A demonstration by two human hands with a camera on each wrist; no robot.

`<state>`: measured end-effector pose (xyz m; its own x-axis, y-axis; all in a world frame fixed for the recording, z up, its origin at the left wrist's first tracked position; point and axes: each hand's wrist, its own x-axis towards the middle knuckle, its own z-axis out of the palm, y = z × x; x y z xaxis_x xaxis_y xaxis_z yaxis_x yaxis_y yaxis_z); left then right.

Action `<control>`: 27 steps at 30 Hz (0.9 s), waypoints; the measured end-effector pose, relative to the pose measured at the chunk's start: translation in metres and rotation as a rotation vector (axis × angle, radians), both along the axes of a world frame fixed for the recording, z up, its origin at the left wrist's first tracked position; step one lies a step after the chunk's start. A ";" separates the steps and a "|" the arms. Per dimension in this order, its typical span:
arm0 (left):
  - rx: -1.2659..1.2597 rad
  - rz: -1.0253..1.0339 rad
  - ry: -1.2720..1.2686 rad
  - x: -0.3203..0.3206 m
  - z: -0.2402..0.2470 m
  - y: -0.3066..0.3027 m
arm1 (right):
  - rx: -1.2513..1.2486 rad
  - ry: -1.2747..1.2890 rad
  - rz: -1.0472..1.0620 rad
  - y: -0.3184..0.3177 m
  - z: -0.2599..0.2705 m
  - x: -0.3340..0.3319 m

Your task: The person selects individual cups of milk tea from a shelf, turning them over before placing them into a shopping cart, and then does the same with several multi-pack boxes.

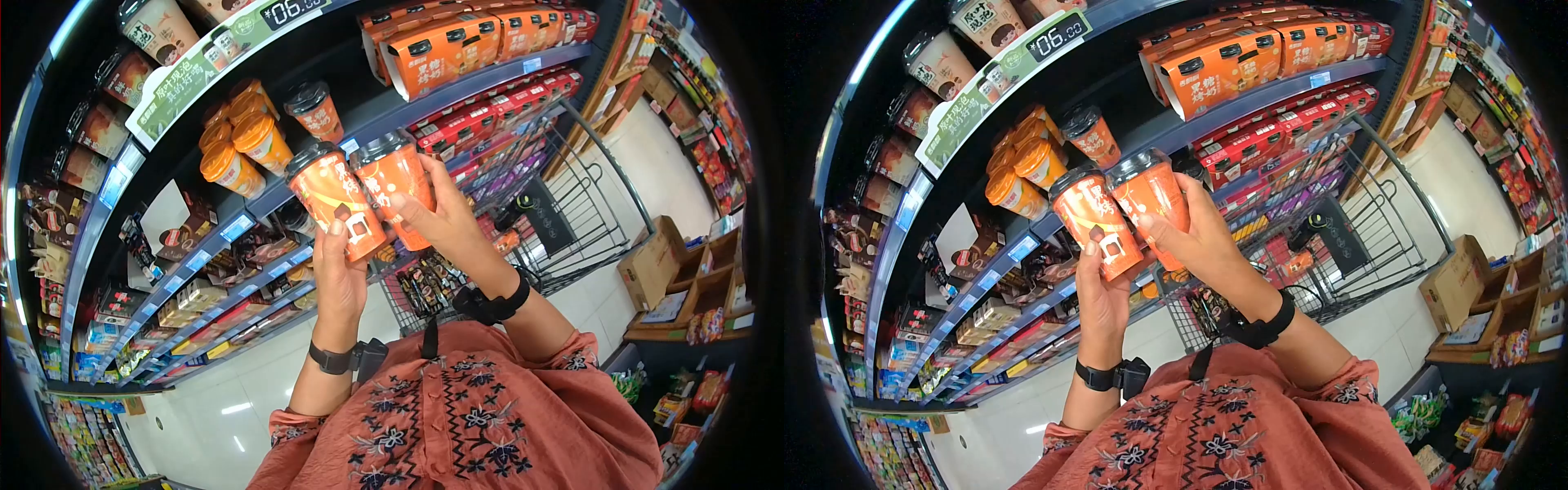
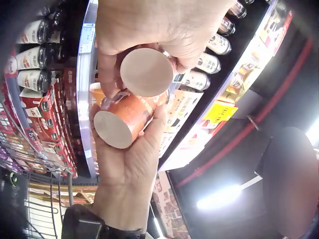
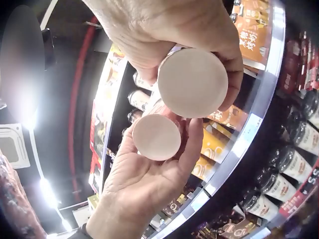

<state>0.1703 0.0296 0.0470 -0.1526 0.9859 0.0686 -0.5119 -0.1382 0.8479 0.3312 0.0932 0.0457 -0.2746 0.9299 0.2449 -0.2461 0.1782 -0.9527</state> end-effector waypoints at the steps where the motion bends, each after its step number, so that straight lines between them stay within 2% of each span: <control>1: -0.002 0.007 0.001 0.001 0.000 0.000 | -0.052 0.010 0.024 -0.004 0.007 0.003; 2: -0.003 0.014 0.002 0.002 0.000 0.000 | -0.103 0.020 0.046 -0.006 0.011 0.005; 5: -0.004 0.055 0.022 0.005 0.002 0.002 | 0.048 0.069 -0.002 -0.001 -0.001 0.005; 8: -0.020 0.034 0.035 0.001 0.001 0.006 | -0.034 0.131 0.107 -0.005 0.006 0.009; 11: -0.025 0.007 0.004 -0.001 -0.001 0.009 | 0.011 0.089 0.090 -0.005 0.006 0.010; 23: -0.055 0.028 -0.026 0.002 -0.008 0.011 | 0.161 -0.108 -0.138 -0.008 0.007 0.008; 27: -0.051 0.019 -0.031 0.003 -0.005 0.011 | 0.176 -0.116 -0.149 -0.008 0.005 0.008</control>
